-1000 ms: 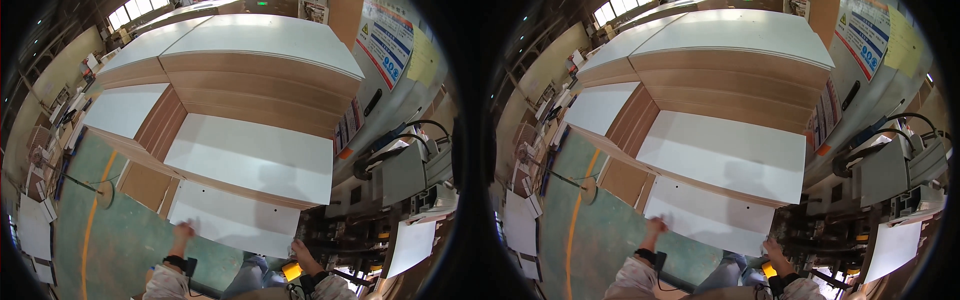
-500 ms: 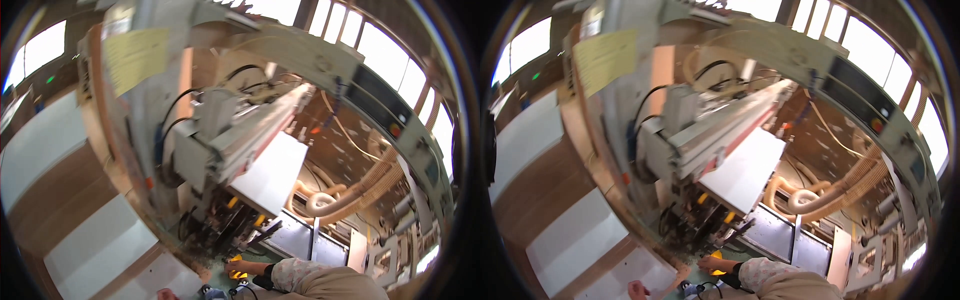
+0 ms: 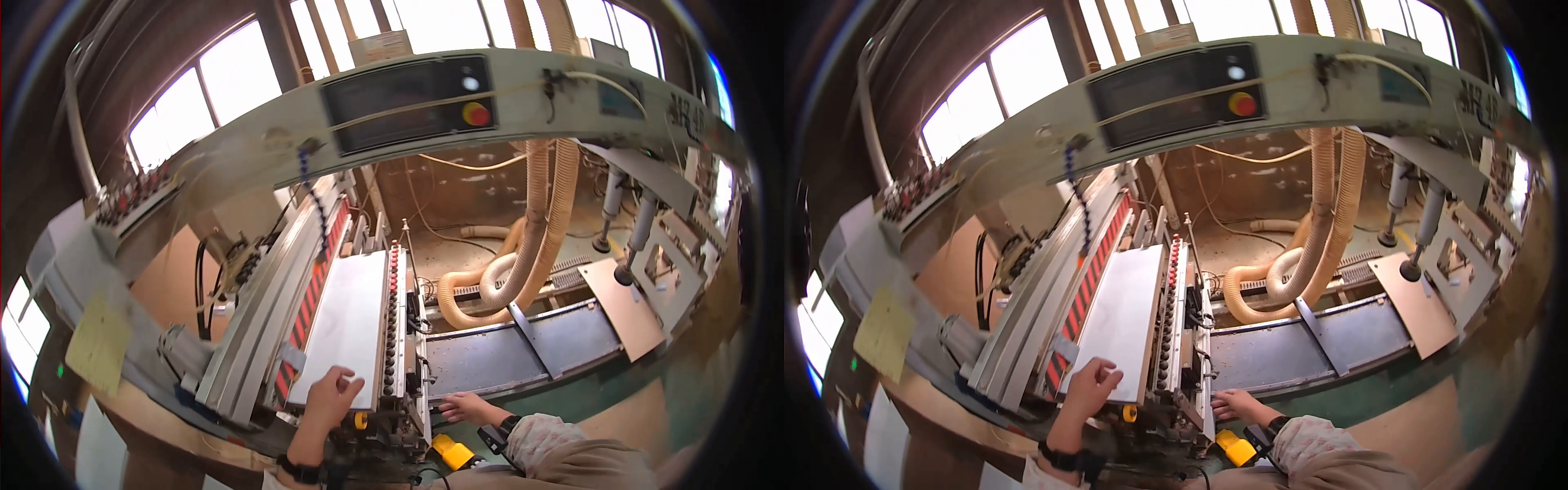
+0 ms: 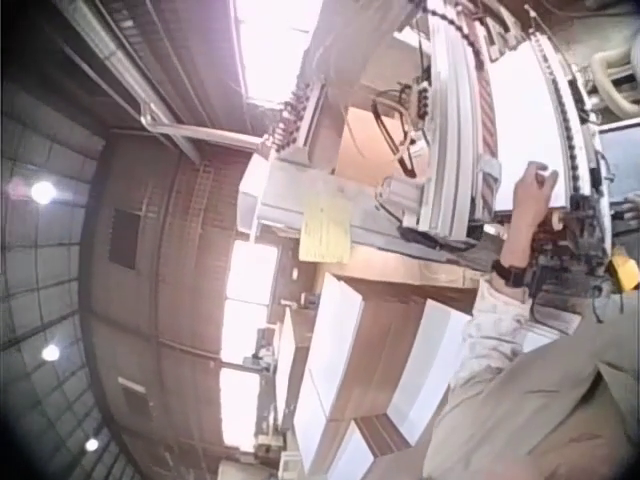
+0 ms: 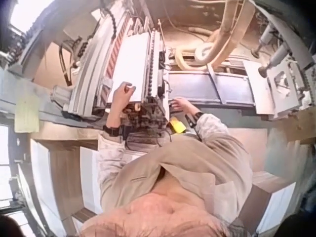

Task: Picking up wooden panels from a stack and feeding them into an automated edge banding machine, then placing processed panels onto another stack.

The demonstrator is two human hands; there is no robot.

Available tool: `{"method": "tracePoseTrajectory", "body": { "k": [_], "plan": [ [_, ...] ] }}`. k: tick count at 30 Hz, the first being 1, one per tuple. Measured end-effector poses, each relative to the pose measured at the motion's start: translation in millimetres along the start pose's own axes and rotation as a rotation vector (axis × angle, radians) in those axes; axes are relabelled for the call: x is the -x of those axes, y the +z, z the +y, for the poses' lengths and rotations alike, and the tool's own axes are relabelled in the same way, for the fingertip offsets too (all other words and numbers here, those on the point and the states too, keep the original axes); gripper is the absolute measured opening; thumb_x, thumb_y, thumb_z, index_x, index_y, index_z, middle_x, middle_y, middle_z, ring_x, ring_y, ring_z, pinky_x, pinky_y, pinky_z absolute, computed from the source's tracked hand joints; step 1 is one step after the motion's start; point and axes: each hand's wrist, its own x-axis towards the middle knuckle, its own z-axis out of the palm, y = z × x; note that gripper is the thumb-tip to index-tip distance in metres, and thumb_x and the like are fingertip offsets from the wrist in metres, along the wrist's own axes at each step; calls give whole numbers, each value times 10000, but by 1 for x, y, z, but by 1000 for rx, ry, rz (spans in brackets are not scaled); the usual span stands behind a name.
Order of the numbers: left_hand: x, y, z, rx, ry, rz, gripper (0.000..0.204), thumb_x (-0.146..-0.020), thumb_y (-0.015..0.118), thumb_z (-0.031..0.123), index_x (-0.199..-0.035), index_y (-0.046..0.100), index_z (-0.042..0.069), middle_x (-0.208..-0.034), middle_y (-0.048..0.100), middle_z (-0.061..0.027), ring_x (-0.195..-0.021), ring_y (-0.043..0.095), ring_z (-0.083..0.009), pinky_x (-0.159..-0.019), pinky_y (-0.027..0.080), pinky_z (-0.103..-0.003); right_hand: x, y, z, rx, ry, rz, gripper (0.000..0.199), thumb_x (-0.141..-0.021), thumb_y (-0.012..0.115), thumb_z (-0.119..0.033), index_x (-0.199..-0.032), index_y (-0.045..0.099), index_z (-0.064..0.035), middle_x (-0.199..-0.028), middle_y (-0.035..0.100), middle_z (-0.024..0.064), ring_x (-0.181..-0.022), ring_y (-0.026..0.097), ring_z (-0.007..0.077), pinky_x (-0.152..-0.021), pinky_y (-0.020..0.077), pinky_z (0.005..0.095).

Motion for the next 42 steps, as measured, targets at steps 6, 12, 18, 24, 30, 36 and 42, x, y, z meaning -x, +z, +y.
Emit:
{"method": "tracePoseTrajectory", "body": {
  "k": [6, 12, 18, 24, 30, 36, 42],
  "plan": [
    [-125, 65, -42, -451, -50, -95, 466, -721, 651, 447, -941, 557, 48, -778, 625, -113, -754, 608, -286, -673, 478, -393, -7, -38, -20, -274, -115, -76, 352, -900, 487, -294, -1137, 493, -33, -1010, 610, 69, -771, 592, 136, -672, 488, 265],
    [-167, 103, -28, -795, -105, -125, 419, -695, 654, 437, -796, 506, 58, -742, 611, -115, -725, 604, -311, -644, 475, -418, -37, -62, -46, -417, -97, -105, 317, -887, 520, -297, -1088, 518, -52, -965, 628, 78, -693, 585, 114, -546, 459, 226],
    [-182, 104, -33, -779, -130, -173, 372, -657, 665, 392, -731, 494, 70, -612, 573, -102, -612, 586, -308, -564, 458, -409, -91, -34, -63, -318, -16, -291, 380, -901, 499, -301, -1179, 477, -43, -977, 626, 89, -687, 595, 105, -535, 454, 194],
    [-189, 101, -32, -758, -141, -219, 372, -670, 669, 371, -749, 444, 85, -588, 553, -80, -586, 579, -297, -543, 449, -404, -140, 23, -95, -175, -74, -439, 389, -890, 506, -346, -1152, 513, -58, -1000, 618, 76, -715, 591, 118, -554, 472, 230],
    [-193, 75, -17, -484, -211, -202, 362, -657, 737, 203, -698, 408, 59, -525, 425, -2, -469, 391, -88, -441, 339, -247, -170, 61, -146, -344, -150, -441, 373, -903, 479, -354, -1033, 524, -7, -863, 586, 59, -705, 578, 128, -562, 489, 251],
    [-194, 48, -15, -448, -140, -88, 326, -650, 722, 157, -683, 413, 61, -550, 412, 11, -484, 388, -70, -450, 348, -234, -192, 85, -189, -70, -234, -307, 681, -771, 523, -616, -997, 508, 26, -875, 562, 130, -728, 580, 179, -612, 484, 295],
    [-204, 17, 3, -99, -364, -121, 283, -720, 659, 32, -755, 384, 90, -590, 422, 37, -464, 408, -24, -390, 310, -158, -204, 92, -189, -112, -364, -192, 861, -760, 489, -656, -1168, 397, 96, -1107, 516, 274, -1045, 526, 337, -876, 414, 378]
  ]
}}
